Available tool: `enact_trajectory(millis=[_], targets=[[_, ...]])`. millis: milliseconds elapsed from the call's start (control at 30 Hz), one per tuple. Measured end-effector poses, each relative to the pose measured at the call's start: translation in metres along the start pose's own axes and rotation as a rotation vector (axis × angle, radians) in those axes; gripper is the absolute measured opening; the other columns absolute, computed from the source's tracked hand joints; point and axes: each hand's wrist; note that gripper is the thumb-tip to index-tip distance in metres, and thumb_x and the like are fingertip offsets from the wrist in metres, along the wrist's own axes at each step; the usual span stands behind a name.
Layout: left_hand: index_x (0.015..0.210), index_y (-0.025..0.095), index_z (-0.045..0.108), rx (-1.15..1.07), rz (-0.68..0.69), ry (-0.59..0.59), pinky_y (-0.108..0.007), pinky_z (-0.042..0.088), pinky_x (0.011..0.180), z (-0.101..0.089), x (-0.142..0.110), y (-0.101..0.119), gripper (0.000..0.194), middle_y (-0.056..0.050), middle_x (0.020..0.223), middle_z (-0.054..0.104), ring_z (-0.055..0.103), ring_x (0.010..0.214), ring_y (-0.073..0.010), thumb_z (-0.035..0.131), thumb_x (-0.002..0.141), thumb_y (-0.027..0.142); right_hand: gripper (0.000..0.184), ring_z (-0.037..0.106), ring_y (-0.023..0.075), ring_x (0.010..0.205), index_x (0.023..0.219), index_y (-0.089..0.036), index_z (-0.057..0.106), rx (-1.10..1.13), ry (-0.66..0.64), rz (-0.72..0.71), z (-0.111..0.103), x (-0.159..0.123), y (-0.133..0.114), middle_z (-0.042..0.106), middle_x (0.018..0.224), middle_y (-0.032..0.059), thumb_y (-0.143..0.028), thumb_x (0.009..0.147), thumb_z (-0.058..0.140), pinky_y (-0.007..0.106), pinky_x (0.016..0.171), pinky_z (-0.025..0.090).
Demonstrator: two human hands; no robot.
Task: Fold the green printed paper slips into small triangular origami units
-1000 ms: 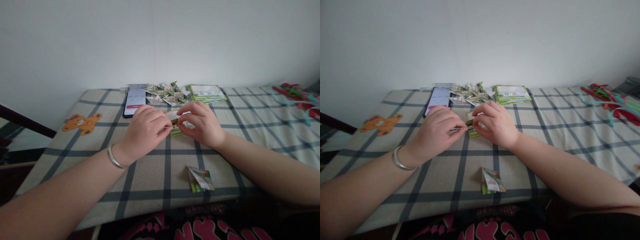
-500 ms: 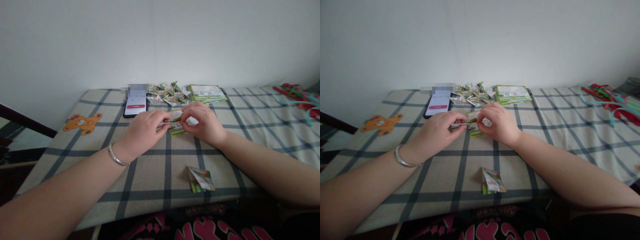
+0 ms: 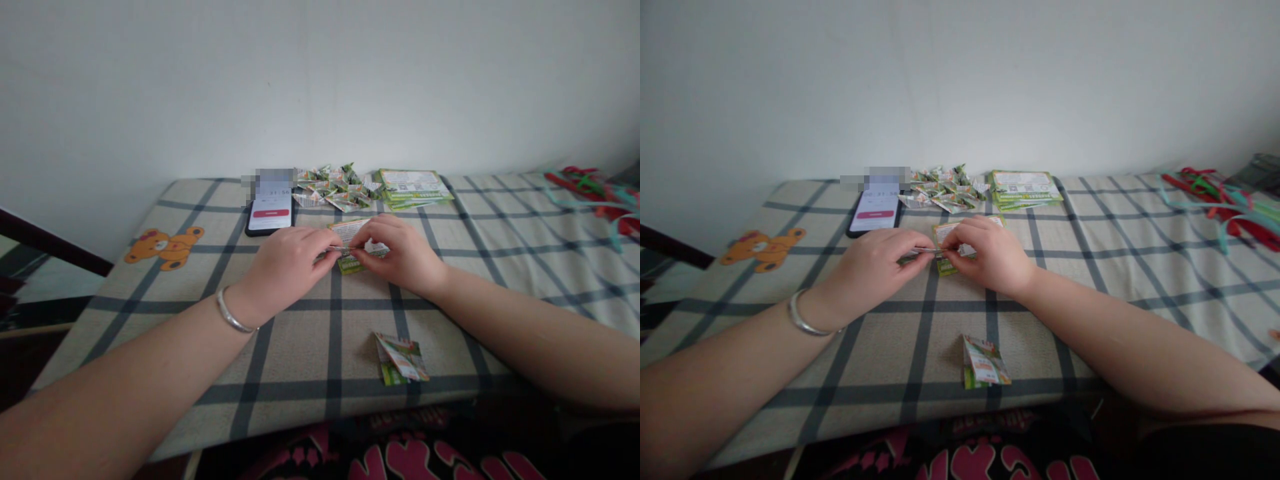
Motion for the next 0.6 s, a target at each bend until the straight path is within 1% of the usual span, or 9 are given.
enact_trajectory(millis=[67, 200, 367, 433, 500, 600], targets=[[0.090, 0.018, 0.064, 0.008, -0.019, -0.008, -0.030, 0.046, 0.070, 0.0005, 0.0002, -0.0001, 0.004, 0.001, 0.084, 0.071, 0.066, 0.077, -0.0177, 0.065, 0.086, 0.020, 0.004, 0.059, 0.0153, 0.075, 0.082, -0.018, 0.064, 0.005, -0.012, 0.001, -0.0009, 0.0009, -0.0005, 0.067, 0.078, 0.0025, -0.014, 0.082, 0.063, 0.028, 0.071, 0.045], [0.090, 0.018, 0.064, 0.015, -0.071, -0.021, -0.030, 0.046, 0.070, 0.0003, 0.0014, 0.0009, 0.007, 0.001, 0.082, 0.071, 0.066, 0.075, -0.0175, 0.068, 0.085, 0.022, 0.005, 0.059, 0.0157, 0.076, 0.081, -0.018, 0.063, 0.017, -0.026, 0.043, -0.0025, 0.0019, -0.0012, 0.067, 0.079, 0.0027, -0.014, 0.082, 0.061, 0.028, 0.071, 0.045], [0.099, 0.018, 0.061, 0.074, -0.103, -0.043, -0.031, 0.047, 0.071, -0.0006, 0.0024, 0.0029, 0.016, -0.002, 0.088, 0.072, 0.068, 0.078, -0.0198, 0.068, 0.085, 0.022, 0.005, 0.058, 0.0154, 0.074, 0.080, -0.018, 0.063, 0.037, -0.024, 0.135, -0.0029, 0.0019, 0.0005, 0.065, 0.077, 0.0024, -0.015, 0.082, 0.059, 0.027, 0.067, 0.044], [0.102, 0.018, 0.058, 0.074, -0.114, -0.034, -0.031, 0.048, 0.072, -0.0006, 0.0025, 0.0032, 0.020, -0.002, 0.090, 0.072, 0.068, 0.081, -0.0204, 0.068, 0.084, 0.020, 0.005, 0.057, 0.0145, 0.071, 0.080, -0.017, 0.063, 0.053, -0.014, 0.190, -0.0032, 0.0018, 0.0018, 0.064, 0.075, 0.0020, -0.015, 0.082, 0.060, 0.026, 0.064, 0.043], [0.104, 0.018, 0.056, 0.059, -0.137, -0.015, -0.029, 0.047, 0.069, -0.0002, 0.0024, 0.0031, 0.024, -0.002, 0.088, 0.071, 0.068, 0.079, -0.0197, 0.069, 0.083, 0.018, 0.004, 0.055, 0.0133, 0.067, 0.080, -0.017, 0.062, 0.061, -0.005, 0.233, -0.0036, 0.0019, 0.0033, 0.062, 0.074, 0.0012, -0.016, 0.082, 0.060, 0.025, 0.060, 0.041], [0.106, 0.017, 0.053, 0.039, -0.168, 0.000, -0.028, 0.044, 0.064, 0.0006, 0.0017, 0.0022, 0.029, -0.001, 0.085, 0.069, 0.065, 0.073, -0.0186, 0.069, 0.082, 0.016, 0.004, 0.052, 0.0122, 0.063, 0.080, -0.017, 0.061, 0.058, 0.000, 0.247, -0.0042, 0.0020, 0.0056, 0.060, 0.072, 0.0001, -0.016, 0.082, 0.059, 0.025, 0.058, 0.039]])
Point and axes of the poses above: each hand's wrist, its own x-axis towards the middle knuckle, its own z-axis out of the palm, y = z × x
